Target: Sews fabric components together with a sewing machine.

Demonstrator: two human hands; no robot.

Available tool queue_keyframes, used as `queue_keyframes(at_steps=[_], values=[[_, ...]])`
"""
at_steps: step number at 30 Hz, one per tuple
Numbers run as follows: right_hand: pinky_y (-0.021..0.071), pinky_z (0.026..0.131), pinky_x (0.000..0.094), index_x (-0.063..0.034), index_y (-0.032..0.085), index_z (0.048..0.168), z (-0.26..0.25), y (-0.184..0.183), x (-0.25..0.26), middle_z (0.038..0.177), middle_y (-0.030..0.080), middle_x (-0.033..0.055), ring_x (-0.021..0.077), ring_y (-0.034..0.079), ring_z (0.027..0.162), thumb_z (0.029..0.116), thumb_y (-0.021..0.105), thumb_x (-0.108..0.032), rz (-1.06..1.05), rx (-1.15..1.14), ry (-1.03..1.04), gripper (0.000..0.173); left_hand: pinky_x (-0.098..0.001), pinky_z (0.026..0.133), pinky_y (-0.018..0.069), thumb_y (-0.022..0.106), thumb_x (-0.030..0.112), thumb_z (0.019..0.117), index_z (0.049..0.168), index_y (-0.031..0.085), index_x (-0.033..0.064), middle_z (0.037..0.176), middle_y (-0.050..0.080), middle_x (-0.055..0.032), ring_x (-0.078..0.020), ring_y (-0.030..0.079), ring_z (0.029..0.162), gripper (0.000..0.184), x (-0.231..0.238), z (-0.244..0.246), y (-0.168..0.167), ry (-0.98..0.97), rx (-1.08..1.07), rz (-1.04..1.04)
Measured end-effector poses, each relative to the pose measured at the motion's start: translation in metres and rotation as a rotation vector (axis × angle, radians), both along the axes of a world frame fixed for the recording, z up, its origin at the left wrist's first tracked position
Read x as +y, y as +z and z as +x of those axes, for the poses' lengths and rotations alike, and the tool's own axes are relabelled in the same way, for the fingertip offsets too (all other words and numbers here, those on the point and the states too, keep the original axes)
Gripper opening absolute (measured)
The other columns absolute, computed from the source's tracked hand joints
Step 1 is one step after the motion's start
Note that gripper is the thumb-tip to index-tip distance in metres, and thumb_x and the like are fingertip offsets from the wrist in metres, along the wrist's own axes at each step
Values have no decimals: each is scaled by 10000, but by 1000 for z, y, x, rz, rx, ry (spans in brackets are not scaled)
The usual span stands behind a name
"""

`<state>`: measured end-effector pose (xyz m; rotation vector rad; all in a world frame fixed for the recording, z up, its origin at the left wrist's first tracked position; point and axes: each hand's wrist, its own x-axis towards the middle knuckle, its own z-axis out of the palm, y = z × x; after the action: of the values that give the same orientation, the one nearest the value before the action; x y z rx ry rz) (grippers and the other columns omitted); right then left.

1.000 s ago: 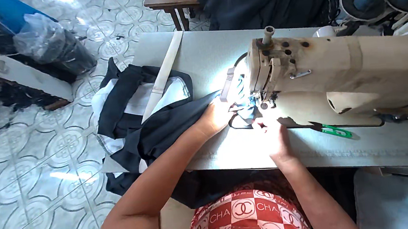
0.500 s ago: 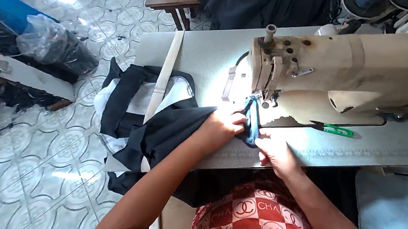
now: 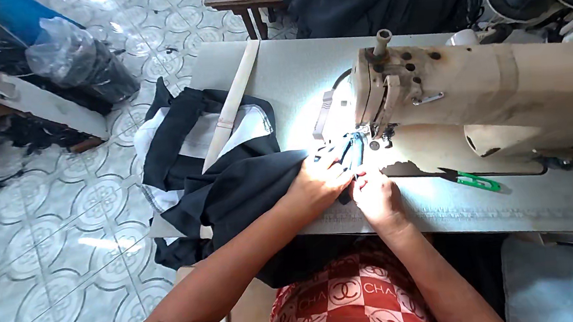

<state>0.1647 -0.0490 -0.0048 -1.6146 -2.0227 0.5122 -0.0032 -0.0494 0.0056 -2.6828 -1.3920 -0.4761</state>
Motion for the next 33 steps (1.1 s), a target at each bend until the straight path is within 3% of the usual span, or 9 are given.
queue_keyframes(at_steps=[3,5,8,11,19,22,33], values=[[585,677,408,-3,743,1028,5,9,-1,807,715,118,239,705,714,890,635,-114,-8,24,7,207,-599,969,477,578,50,985,1058,774,162,1028,740,-58,-301,640,1200,237,1,3,-3,4,22,3],[590,700,421,1,746,1034,5,12,1,870,728,138,258,716,754,896,623,-98,-47,10,21,210,-598,970,466,582,34,971,1023,781,158,1073,728,-68,-300,628,1206,240,2,4,-7,-11,21,27],[593,779,442,-8,748,1057,4,15,4,993,742,159,289,736,874,940,579,-111,-145,-75,61,230,-604,998,464,566,34,978,1055,783,179,1160,725,-68,-303,608,1264,273,0,4,-5,-3,46,1],[582,766,441,-23,751,1043,7,14,5,938,735,147,274,722,845,959,583,-160,-174,-92,106,232,-604,973,474,572,62,986,1090,786,208,1123,730,-68,-318,617,1238,279,-3,3,-6,14,40,-6],[612,693,409,-79,792,1068,12,6,-8,966,754,141,277,751,824,957,601,-184,79,-201,95,244,-629,995,462,566,60,989,1078,781,173,1095,737,-74,-321,625,1239,258,-7,10,-7,42,48,-6],[600,644,395,-89,793,1082,13,4,-12,912,745,130,269,743,774,960,596,-191,127,-250,74,253,-616,1003,460,562,62,992,1065,786,161,1091,741,-70,-310,631,1233,256,-8,12,-9,60,35,12],[608,668,395,-97,793,1103,13,-4,-10,950,751,140,288,746,805,958,600,-164,209,-257,109,251,-605,1018,459,549,38,989,1094,779,149,1121,735,-78,-319,613,1256,276,-6,11,-10,49,6,-18]])
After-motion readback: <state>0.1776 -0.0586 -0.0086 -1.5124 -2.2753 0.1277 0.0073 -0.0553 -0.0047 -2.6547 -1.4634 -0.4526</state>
